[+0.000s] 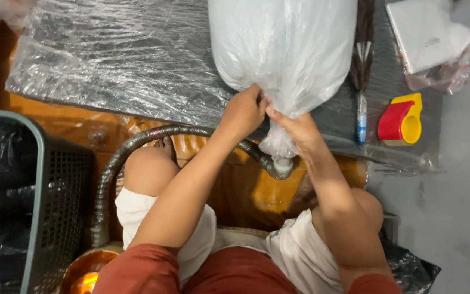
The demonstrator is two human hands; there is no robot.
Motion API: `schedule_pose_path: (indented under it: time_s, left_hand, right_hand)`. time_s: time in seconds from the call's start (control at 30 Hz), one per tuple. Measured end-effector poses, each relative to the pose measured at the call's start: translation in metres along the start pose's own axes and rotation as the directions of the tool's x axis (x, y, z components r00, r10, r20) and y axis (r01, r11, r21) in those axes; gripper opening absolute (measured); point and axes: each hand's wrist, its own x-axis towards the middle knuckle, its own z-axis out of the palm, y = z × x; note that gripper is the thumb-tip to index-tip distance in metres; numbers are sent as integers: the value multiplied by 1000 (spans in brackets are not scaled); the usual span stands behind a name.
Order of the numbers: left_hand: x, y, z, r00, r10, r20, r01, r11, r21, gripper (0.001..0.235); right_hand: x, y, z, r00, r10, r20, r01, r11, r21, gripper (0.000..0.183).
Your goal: The person packs a white item into a plastic bag, ties the bag, and seals it with tape. They then place the sealed bag into a black plastic bag.
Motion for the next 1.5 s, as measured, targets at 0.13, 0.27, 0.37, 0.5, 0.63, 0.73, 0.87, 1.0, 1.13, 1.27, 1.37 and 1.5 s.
schedule_pose_path:
  time_s: [0.13,0.27,0.37,0.5,0.63,0.73,0.87,1.0,1.13,1.27,1.37,1.5]
  left_hand:
    - [4,-5,4,1000,17,15,-17,1000,4,22]
    - [5,-5,10,999,41,-3,-41,999,9,21]
    - [5,-5,12,999,38,-16,-37,999,31,22]
    - [2,-11,25,999,49,19,-51,994,93,35]
    - [-1,-19,23,998,20,58,-33,975,221,39]
    - [-21,-18,-22,954,132,271,-223,913,342,49]
    - [-93,-15,-118,874,486,13,-486,873,32,22]
    - [-189,-52,-191,934,307,-185,-272,943,190,13]
    - [-288,-122,-197,970,42,-240,10,978,211,18]
    - [-367,-153,-189,598,-795,101,676,569,468,39]
    - [-453,-228,-155,45,-978,204,781,162,604,64]
    - [-575,-294,-104,-114,-965,238,808,50,588,81]
  right_hand:
    - [4,9,-5,999,47,2,-47,997,-66,88]
    - [19,34,-22,988,154,-23,-156,967,-200,90]
    - [11,10,-13,975,219,-41,-222,938,-267,92]
    - [19,26,-23,982,185,-20,-186,972,-140,87]
    - [21,38,-36,994,94,54,-92,994,-55,53]
    - [21,37,-35,984,148,98,-145,989,-35,14]
    - [37,59,-53,993,116,-10,-116,982,-150,17]
    - [41,59,-51,987,130,-96,-143,980,-136,32]
    - [46,61,-50,996,26,-83,-47,965,-258,54]
    - [63,78,-65,955,253,-157,-278,945,-174,22]
    - [89,108,-94,940,340,-27,-340,931,-131,12]
    - [100,123,-110,931,359,-63,-363,929,-69,20]
